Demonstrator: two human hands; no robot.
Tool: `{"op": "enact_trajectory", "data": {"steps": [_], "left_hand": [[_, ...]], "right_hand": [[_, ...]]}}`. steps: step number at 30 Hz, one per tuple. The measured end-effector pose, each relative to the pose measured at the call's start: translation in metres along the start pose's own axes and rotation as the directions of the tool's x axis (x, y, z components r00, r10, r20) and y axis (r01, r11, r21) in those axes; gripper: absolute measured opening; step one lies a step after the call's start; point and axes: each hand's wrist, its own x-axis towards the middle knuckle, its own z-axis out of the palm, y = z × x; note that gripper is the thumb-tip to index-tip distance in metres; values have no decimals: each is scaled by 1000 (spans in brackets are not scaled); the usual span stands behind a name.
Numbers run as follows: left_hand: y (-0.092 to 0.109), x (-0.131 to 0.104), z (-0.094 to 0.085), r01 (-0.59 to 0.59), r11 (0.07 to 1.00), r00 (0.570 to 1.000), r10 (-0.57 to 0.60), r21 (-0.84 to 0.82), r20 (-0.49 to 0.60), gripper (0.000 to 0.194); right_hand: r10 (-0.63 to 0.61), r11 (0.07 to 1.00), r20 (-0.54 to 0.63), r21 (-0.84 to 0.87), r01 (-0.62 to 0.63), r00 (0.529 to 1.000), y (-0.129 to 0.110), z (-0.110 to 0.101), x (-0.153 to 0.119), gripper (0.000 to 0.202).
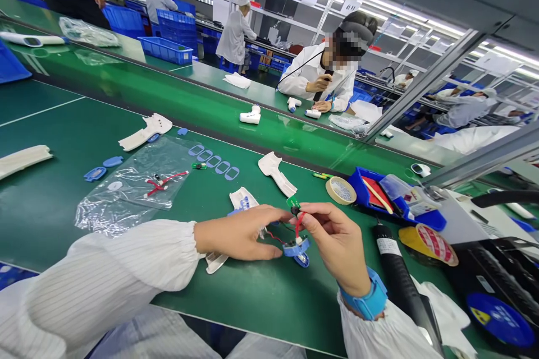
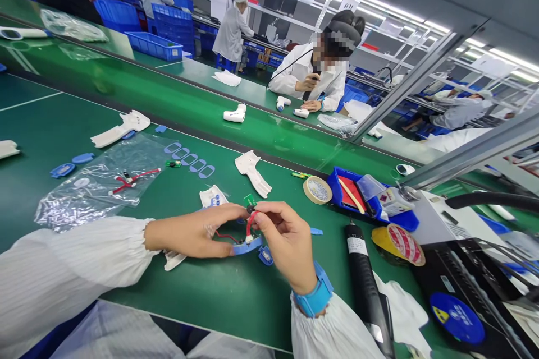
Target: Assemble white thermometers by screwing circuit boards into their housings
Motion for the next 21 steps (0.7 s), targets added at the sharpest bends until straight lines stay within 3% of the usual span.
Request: {"op": "enact_trajectory", "data": {"steps": [2, 6, 10, 13, 17, 21], "left_hand": [[2, -1, 1, -21, 999, 1000, 21, -32, 8, 12], [6, -9, -7, 180, 943, 983, -183, -278, 16, 19], [2, -23, -29, 251, 870, 936, -330, -425, -123, 23], [-7, -29, -45, 297, 901, 898, -377, -317, -229, 24], [-21, -32, -52, 324, 942, 888, -336, -91, -315, 26], [-27, -34, -47, 326, 944, 860, -274, 50, -431, 31]], "right_hand": [[-41, 998, -3, -57, 41, 999, -1, 4, 2, 7], [-105, 965, -32, -245, 94, 994, -2, 8, 7, 7], [-19, 945, 117, -322, 56, 993, 1, 13, 14, 6], [62, 948, 269, -317, 28, 961, 7, 24, 20, 7], [92, 942, 424, -331, 59, 901, 17, 39, 30, 7], [25, 930, 450, -339, 145, 893, 29, 49, 42, 6]]}}
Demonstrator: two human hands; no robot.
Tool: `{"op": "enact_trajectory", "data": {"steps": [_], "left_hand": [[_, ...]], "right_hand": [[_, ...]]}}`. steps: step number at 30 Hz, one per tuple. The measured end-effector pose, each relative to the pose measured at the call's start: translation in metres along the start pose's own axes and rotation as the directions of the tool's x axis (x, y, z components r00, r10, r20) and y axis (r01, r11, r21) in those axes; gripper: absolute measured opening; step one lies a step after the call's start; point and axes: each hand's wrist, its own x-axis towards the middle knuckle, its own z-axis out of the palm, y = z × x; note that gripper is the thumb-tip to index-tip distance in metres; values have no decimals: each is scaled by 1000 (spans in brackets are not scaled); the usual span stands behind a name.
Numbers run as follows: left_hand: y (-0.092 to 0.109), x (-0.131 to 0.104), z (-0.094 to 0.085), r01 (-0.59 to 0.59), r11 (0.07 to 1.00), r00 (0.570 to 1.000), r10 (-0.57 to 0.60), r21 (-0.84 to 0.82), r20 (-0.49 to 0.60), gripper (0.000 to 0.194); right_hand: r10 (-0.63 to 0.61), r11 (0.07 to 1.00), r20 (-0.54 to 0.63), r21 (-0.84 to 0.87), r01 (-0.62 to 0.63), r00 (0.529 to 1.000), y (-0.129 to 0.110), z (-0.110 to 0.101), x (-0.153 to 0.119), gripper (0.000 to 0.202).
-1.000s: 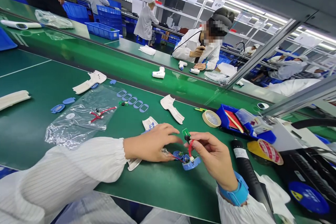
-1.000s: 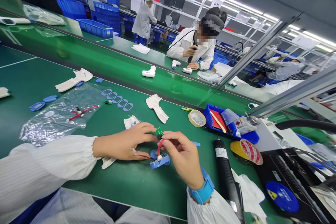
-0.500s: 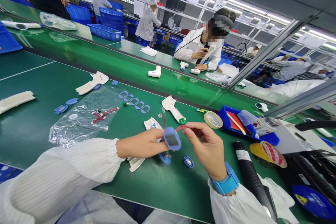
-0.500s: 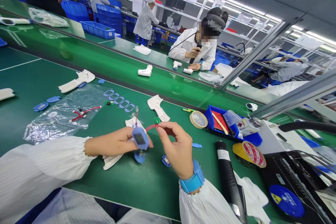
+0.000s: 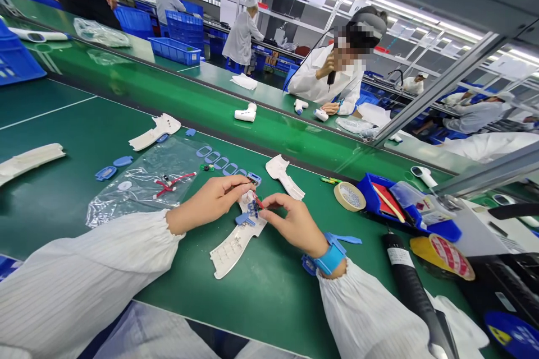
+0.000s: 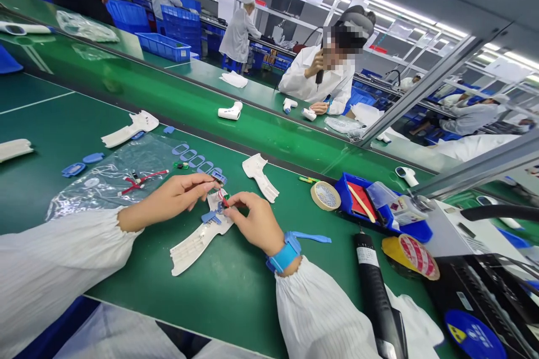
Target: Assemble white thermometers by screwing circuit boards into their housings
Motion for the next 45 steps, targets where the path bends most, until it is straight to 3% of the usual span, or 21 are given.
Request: {"op": "enact_trajectory", "data": {"steps": [2, 4, 7, 13, 18, 24, 34, 45], "left_hand": [[-1, -2, 2, -116, 980, 990, 127, 164, -58, 29], [-3, -3, 3, -195, 914, 974, 224, 356, -42, 27], [-9, -4, 6, -186, 845, 980, 195, 501, 34, 27], [-17, 0, 16, -100, 940, 991, 63, 326, 121, 25], [-14, 7, 25, -148, 963, 978, 108, 224, 178, 22], [-13, 4, 28, -188, 969, 966, 153, 161, 208, 23], [-15, 1, 28, -198, 971, 964, 167, 134, 207, 22], [-19, 2, 30, -228, 966, 955, 197, 121, 224, 24]], "right_hand": [[-25, 1000, -24, -14, 24, 999, 5, 3, 7, 6], [-44, 999, -24, -33, 43, 999, 10, 7, 12, 5], [-48, 997, -7, -64, 47, 999, 16, 12, 16, 4], [-17, 995, -56, -98, 11, 998, 20, 14, 1, 5], [29, 993, -140, -113, -45, 990, 17, 12, -17, 5], [151, 980, -116, -112, -164, 982, 13, 14, -31, 8], [46, 978, -37, -200, -53, 998, 14, 3, -30, 9], [101, 979, -35, -175, -106, 994, 15, 5, -30, 14]]}}
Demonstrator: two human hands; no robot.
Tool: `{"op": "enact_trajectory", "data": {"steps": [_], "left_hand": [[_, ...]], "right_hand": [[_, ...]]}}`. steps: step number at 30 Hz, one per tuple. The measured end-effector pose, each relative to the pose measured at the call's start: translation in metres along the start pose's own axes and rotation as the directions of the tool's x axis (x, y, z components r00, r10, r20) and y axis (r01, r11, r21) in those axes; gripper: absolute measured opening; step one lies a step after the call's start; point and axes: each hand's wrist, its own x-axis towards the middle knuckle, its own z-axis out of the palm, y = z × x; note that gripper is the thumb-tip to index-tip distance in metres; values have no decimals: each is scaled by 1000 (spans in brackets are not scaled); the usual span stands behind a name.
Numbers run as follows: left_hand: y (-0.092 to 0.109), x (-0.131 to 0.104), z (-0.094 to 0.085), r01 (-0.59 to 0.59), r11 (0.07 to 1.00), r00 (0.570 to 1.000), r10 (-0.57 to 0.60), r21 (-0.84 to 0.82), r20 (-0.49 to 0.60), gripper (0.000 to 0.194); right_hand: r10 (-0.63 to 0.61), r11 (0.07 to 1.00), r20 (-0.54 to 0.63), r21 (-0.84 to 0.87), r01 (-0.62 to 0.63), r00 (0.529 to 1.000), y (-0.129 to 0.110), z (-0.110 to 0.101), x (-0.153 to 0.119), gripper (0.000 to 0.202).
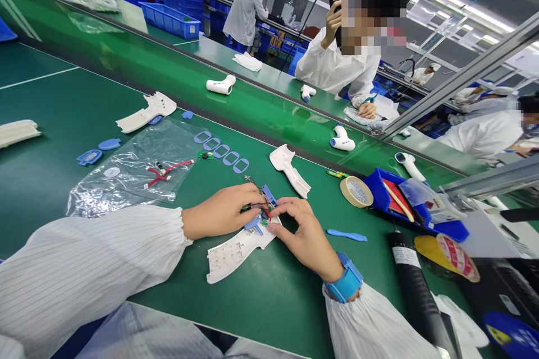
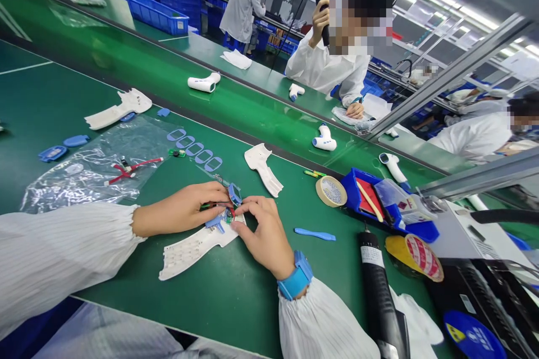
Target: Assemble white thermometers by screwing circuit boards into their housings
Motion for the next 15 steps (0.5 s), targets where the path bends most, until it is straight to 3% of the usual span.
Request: {"op": "enact_trajectory", "data": {"steps": [5, 15], "left_hand": [[0, 0, 0, 19, 1000, 999, -19, 1, -37, 18], [4, 1, 0, 50, 999, 998, -50, -7, -39, 14]], "right_hand": [[-12, 1000, 16, -19, 12, 1000, -1, -2, 1, 29], [-75, 986, 109, -141, 90, 991, -4, -14, 14, 25]]}}
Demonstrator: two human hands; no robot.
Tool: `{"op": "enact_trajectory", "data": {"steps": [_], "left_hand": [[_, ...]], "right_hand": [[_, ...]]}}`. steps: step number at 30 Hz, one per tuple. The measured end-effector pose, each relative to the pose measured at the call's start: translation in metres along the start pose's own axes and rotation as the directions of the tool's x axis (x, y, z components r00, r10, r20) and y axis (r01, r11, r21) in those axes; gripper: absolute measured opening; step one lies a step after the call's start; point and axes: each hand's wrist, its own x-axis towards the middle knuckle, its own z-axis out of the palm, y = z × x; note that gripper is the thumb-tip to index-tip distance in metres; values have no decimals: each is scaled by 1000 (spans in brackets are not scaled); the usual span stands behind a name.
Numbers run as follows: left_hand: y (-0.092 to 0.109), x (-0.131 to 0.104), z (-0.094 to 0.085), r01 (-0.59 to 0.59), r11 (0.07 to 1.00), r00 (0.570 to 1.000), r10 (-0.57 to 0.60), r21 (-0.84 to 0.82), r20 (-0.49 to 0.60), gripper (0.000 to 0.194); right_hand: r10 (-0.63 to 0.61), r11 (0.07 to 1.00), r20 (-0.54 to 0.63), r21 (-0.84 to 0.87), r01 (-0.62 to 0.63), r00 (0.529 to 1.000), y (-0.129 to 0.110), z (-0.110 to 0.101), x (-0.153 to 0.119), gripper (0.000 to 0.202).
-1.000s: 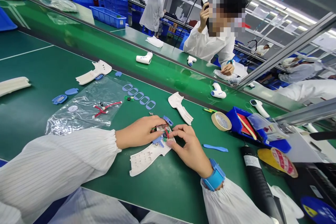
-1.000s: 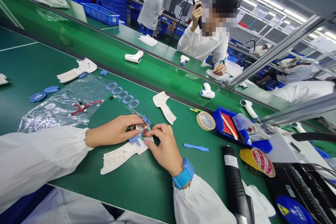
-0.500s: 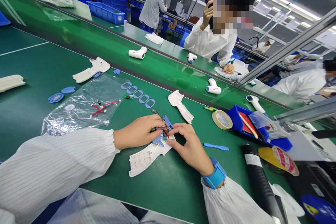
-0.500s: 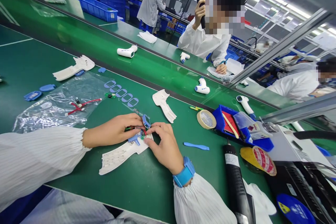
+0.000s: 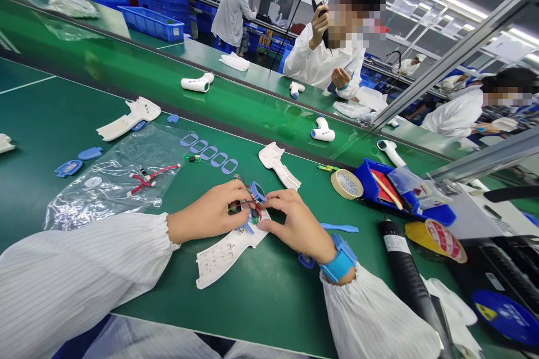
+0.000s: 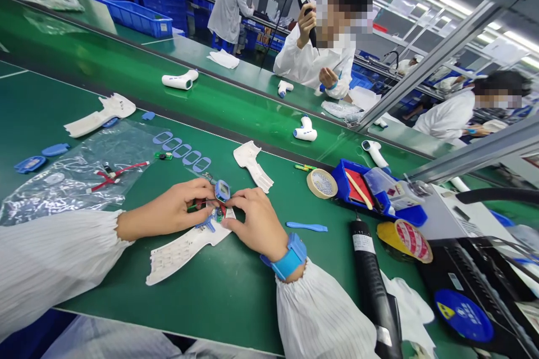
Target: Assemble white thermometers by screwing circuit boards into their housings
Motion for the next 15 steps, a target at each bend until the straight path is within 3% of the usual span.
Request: {"op": "enact_trajectory", "data": {"steps": [3, 6, 8, 10, 15], "left_hand": [[3, -2, 1, 57, 992, 994, -46, 115, -103, 16], [9, -3, 1, -7, 941, 970, 89, 337, -226, 29], [14, -4, 2, -132, 877, 955, 238, 461, -179, 31], [17, -4, 2, -228, 825, 946, 314, 517, -82, 31], [16, -5, 4, -263, 780, 957, 288, 568, 48, 33]], "right_hand": [[-17, 1000, 29, -11, 17, 999, -3, -4, 3, 26], [-28, 999, 39, -18, 29, 999, -5, -6, 4, 25], [-33, 999, 47, -38, 35, 998, -5, -5, 4, 21], [-32, 998, 53, -49, 35, 998, -4, -5, 4, 18], [-6, 1000, 39, -25, 7, 999, -4, -2, 3, 18]]}}
